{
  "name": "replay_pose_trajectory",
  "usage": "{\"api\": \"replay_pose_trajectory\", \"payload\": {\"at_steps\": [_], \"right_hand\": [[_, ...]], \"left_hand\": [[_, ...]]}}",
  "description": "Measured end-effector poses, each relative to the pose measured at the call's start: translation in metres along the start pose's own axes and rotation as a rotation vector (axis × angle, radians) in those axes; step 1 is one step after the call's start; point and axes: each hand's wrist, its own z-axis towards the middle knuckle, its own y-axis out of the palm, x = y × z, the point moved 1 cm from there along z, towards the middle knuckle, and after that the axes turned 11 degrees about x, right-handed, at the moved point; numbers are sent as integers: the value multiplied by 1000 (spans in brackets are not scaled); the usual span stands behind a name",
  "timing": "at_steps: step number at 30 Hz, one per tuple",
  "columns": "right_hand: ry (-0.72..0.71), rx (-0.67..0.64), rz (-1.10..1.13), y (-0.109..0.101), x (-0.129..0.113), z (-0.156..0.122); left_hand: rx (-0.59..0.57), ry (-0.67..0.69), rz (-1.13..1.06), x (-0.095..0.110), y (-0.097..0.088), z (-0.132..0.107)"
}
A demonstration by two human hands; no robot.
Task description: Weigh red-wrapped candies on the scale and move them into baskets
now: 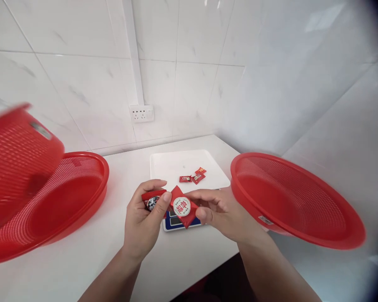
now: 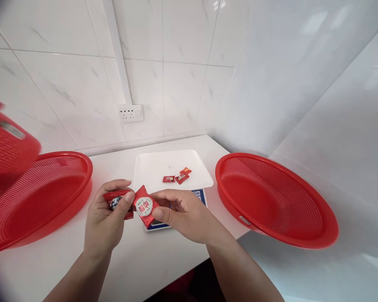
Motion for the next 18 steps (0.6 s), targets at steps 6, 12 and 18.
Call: {"api": "replay_pose_trajectory", "payload": {"at_steps": [6,12,18], "right_hand": [[62,92,-63,0,6,-5],[26,196,-43,-4,6,-2],[14,222,-65,-7,5,-1]], "left_hand": [[45,39,-18,-2,0,-3],[-195,-153,-132,-8,-3,5],[-349,-313,-254,-7,-3,8]]}}
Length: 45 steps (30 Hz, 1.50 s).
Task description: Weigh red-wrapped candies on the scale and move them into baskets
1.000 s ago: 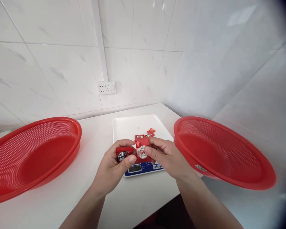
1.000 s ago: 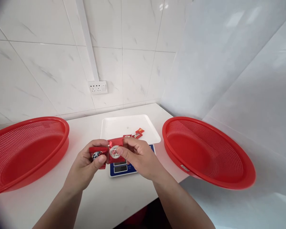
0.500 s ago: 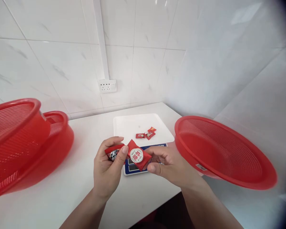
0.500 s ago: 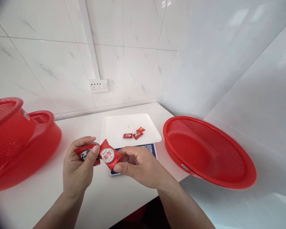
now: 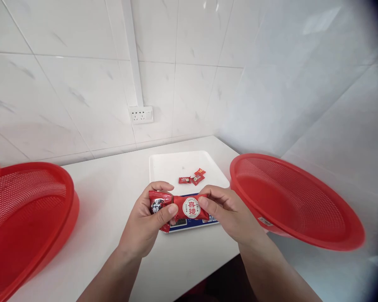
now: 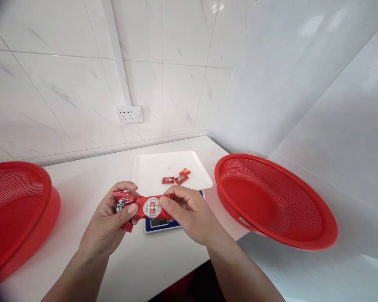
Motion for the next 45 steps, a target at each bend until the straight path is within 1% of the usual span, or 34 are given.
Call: {"api": "replay_pose_trajectory", "payload": {"at_steps": [8,14,17,21,23,26,28,29,31,34,37,39,42,45], "right_hand": [[-6,-6,30,2,0,-2],[22,19,59,2,2,-2],[25,19,75,1,5,-1],[64,-33,132,2,8,-2],[78,-49,146,4,9,-2],[54,3,79,4,10,-1],[21,58,15,4,12,-1],[10,78,-11,3,13,0],[7,98,-37,2,15,0],[20,101,-33,1,16,0],[23,112,-26,-1,18,0],[24,131,-32,-3,20,-1],[31,163,-20,-8,25,-2],[46,143,31,-11,28,-2]], "left_hand": [[-32,-6,-82,-2,0,1],[-129,-85,-37,-4,2,1],[-102,-78,-14,-6,2,3],[-25,-19,-45,-9,3,3],[11,60,-17,-10,3,2],[70,227,125,-11,5,-2],[97,288,204,-11,6,-4],[98,285,224,-11,7,-3],[78,221,234,-13,7,0],[18,87,214,-17,6,8],[-49,28,182,-18,4,13],[-59,51,162,-16,1,15],[-14,139,150,-10,-3,17],[1,161,151,-8,-2,17]]}}
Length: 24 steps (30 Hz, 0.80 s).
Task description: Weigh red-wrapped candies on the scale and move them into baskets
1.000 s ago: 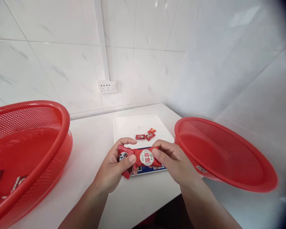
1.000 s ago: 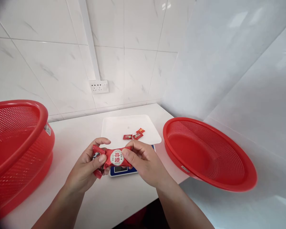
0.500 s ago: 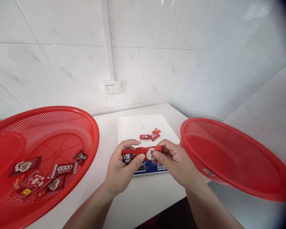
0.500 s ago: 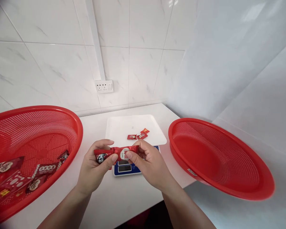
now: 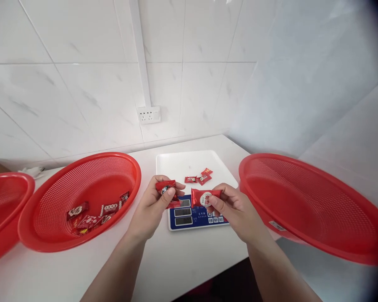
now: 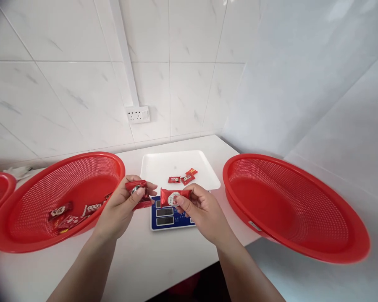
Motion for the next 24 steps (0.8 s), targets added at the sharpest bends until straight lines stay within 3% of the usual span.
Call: {"api": "replay_pose_trajectory", "payload": {"at_steps": [3,10,19,24], "right_hand": [[19,-40,57,-1,3,-1],[76,-140,110,-6,10,-3],[184,-127,86,-1,18,-3],[100,-194,101,4,20,-4]], "left_hand": [[-23,-6,-6,-5,9,0],[-157,-166,-18,-20,26,-3],[-102,30,292,-20,25,-6],[-225,-16,319,-19,22,-8]]}}
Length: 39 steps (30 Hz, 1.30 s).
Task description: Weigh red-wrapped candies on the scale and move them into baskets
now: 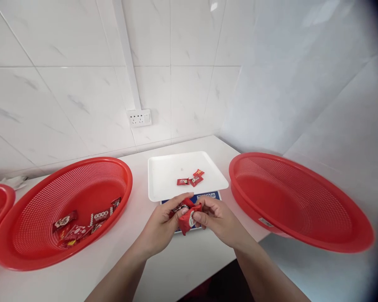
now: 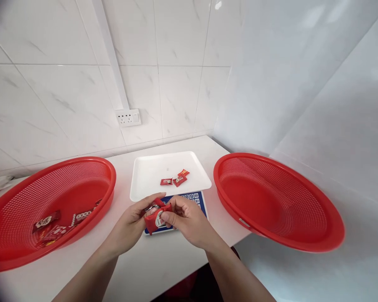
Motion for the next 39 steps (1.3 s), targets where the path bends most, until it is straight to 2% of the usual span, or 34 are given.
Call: {"api": "replay_pose_trajectory", "payload": {"at_steps": [4,10,17,24,32,35,37,39], "right_hand": [[-59,42,-26,-1,4,-1],[-50,108,26,-4,9,1],[-6,99,96,0,12,2],[116,-13,225,-2,17,3],[52,-126,125,4,7,-3],[84,-18,66,-2,8,0],[93,117,-1,-11,9,6],[57,265,-99,-23,10,14]], "left_hand": [[-50,55,13,2,-5,0],[-106,-68,-25,2,-5,1],[14,-17,-39,0,-2,-4],[-1,-101,-219,7,-4,-2],[148,-44,-205,5,-5,-8],[317,-35,-205,2,-12,-5],[466,-6,-282,2,-21,0],[563,49,-383,3,-31,5]]}}
